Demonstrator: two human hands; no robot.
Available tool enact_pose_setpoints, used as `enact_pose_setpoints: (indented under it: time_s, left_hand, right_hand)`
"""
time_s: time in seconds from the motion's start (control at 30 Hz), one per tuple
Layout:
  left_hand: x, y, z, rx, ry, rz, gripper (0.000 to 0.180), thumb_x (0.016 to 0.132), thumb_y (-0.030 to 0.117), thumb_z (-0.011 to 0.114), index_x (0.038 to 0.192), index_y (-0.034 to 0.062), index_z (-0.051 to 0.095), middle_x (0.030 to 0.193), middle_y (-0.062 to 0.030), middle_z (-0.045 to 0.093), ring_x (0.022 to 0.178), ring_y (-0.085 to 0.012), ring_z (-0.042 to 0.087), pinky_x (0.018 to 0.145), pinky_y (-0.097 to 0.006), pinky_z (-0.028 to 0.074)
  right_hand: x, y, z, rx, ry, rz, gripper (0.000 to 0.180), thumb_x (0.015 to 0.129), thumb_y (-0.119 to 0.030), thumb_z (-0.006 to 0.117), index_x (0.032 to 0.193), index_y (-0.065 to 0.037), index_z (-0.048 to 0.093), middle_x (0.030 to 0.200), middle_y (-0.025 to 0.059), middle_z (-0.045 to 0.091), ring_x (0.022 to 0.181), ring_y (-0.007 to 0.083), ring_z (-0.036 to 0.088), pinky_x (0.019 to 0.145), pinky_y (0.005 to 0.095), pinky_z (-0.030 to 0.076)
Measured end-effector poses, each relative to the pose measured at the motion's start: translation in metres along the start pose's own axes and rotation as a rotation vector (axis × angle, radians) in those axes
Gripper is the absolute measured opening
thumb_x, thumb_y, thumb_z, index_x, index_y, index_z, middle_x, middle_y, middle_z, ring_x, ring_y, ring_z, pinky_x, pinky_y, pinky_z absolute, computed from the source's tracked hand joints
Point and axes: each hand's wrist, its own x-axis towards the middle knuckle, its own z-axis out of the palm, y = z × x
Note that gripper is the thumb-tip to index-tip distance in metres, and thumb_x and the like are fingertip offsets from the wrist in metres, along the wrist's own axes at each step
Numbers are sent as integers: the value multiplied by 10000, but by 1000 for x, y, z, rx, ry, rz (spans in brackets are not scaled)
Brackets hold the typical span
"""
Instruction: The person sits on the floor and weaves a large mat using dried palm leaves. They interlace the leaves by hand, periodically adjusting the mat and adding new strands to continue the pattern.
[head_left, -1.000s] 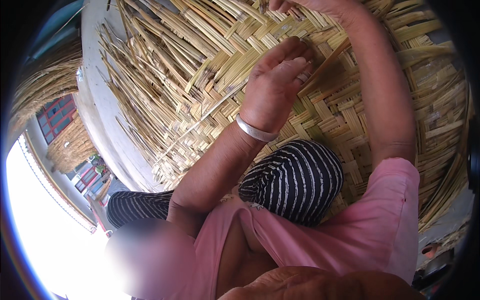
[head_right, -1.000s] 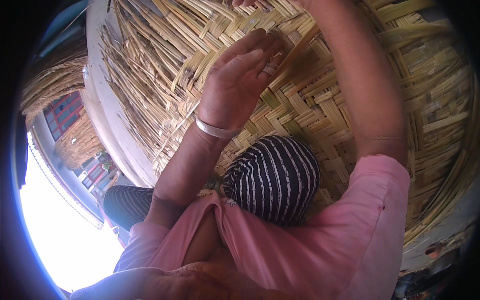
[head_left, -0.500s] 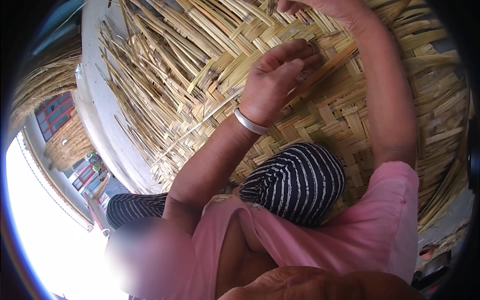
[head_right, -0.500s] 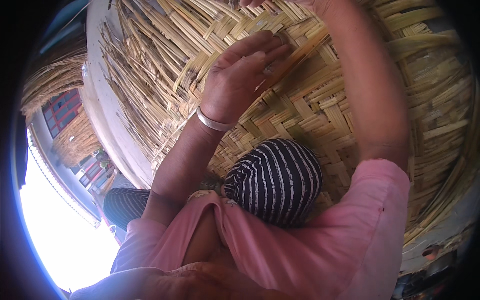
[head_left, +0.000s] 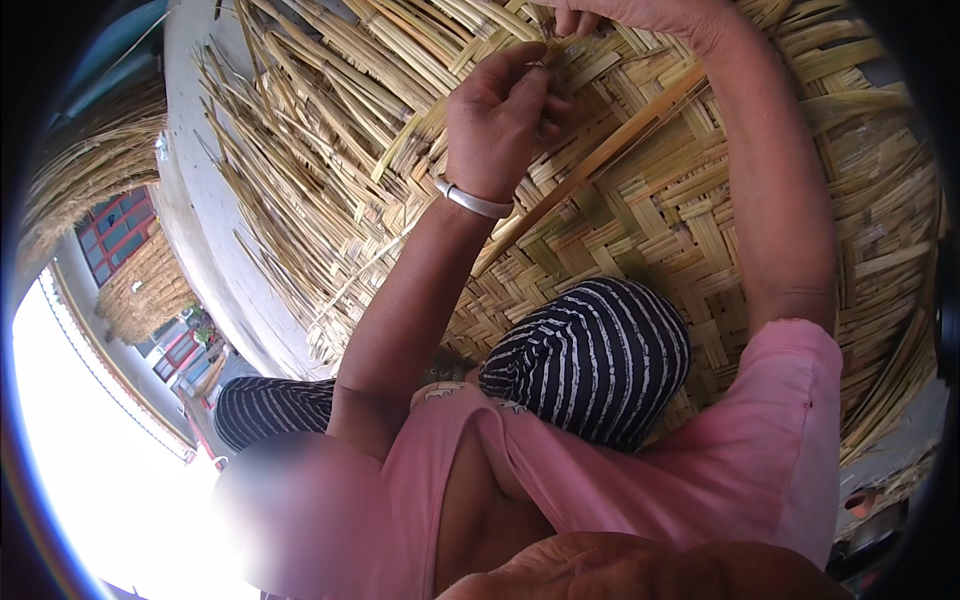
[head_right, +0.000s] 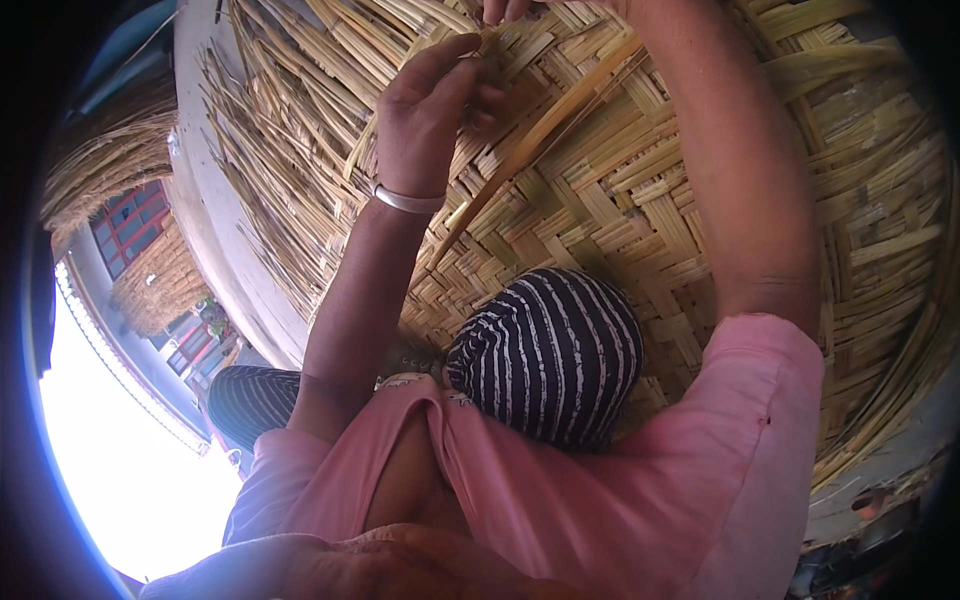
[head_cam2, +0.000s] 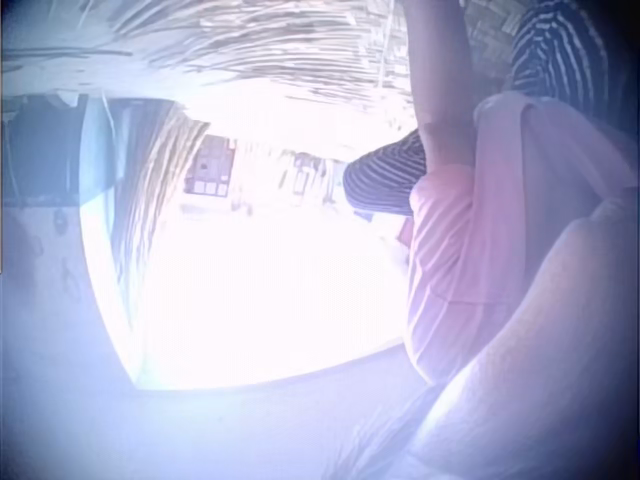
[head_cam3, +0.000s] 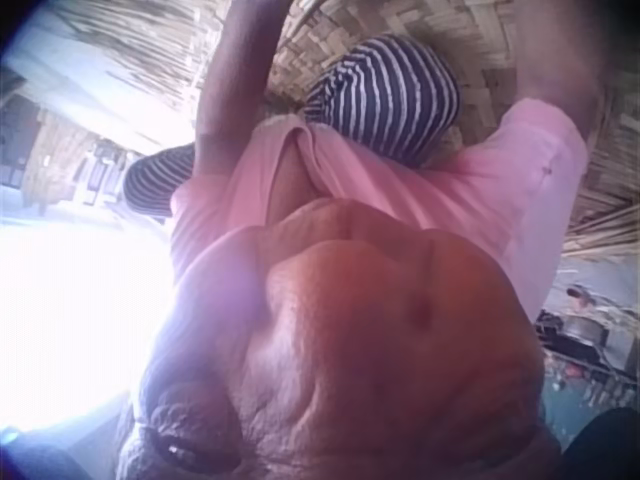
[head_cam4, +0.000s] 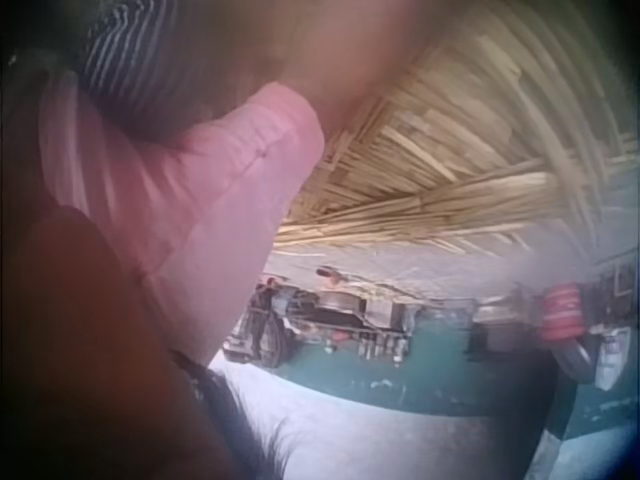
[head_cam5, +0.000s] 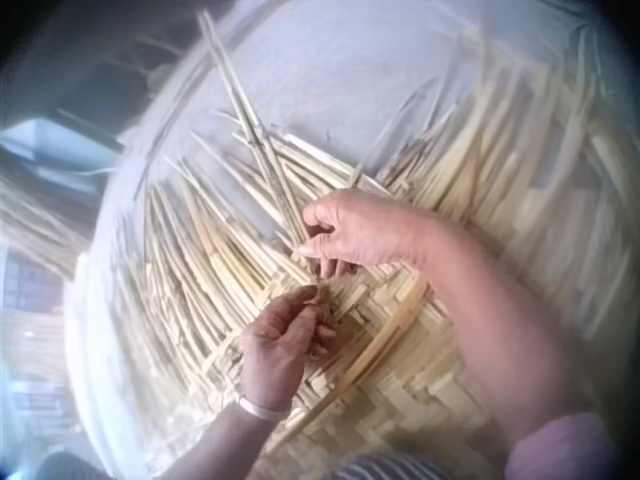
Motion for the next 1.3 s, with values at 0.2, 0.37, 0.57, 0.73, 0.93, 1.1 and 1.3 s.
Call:
enact_pose_setpoints:
  time_s: [0.2,0.37,0.57,0.73,0.93,1.1,1.3]
  left_hand:
    - [6,-2,8,59,0,49,319,1030,128,589,1313,-8,645,970,-51,710,739,-98,680,608,-235,545]
    - [7,0,7,84,-6,48,320,1022,136,585,1299,-12,646,963,-52,700,743,-96,679,612,-238,548]
    - [10,4,9,59,-8,18,313,1013,128,581,1275,-31,643,982,-70,692,751,-110,680,631,-253,557]
    - [14,-2,11,-11,25,61,252,1003,76,560,1185,-82,633,875,-101,710,652,-129,691,543,-258,559]
    - [32,-15,-2,-84,38,21,234,975,82,612,1151,-64,663,870,-126,734,696,-147,715,572,-285,576]
    - [68,27,-33,-37,-53,172,345,980,185,720,1241,-18,620,967,-47,721,779,-105,675,673,-241,547]
    - [81,36,-48,101,-111,188,183,982,199,718,1030,25,751,866,-37,745,761,-107,674,692,-241,532]
  right_hand:
    - [-2,6,-3,202,-4,-80,192,1031,-179,625,930,-17,604,916,133,746,846,180,747,709,280,633]
    - [-5,-12,1,36,51,86,167,1029,-144,611,927,-13,591,913,141,743,855,194,754,704,275,640]
    - [-6,-7,0,-15,18,23,224,1028,-146,615,843,-53,530,898,150,742,852,204,762,701,281,645]
    - [-5,-6,-1,-62,2,9,159,1010,-149,621,886,-59,575,928,137,737,874,206,745,740,300,629]
    - [-5,-4,1,-136,-6,-43,69,979,-119,622,962,-56,646,973,132,733,904,213,721,786,321,605]
    - [8,12,1,-312,50,-245,116,954,-93,623,1026,-53,705,1011,129,729,930,218,700,825,338,585]
    - [-3,-14,12,-349,1,-33,164,928,24,590,1033,13,716,970,163,735,905,211,706,849,367,582]
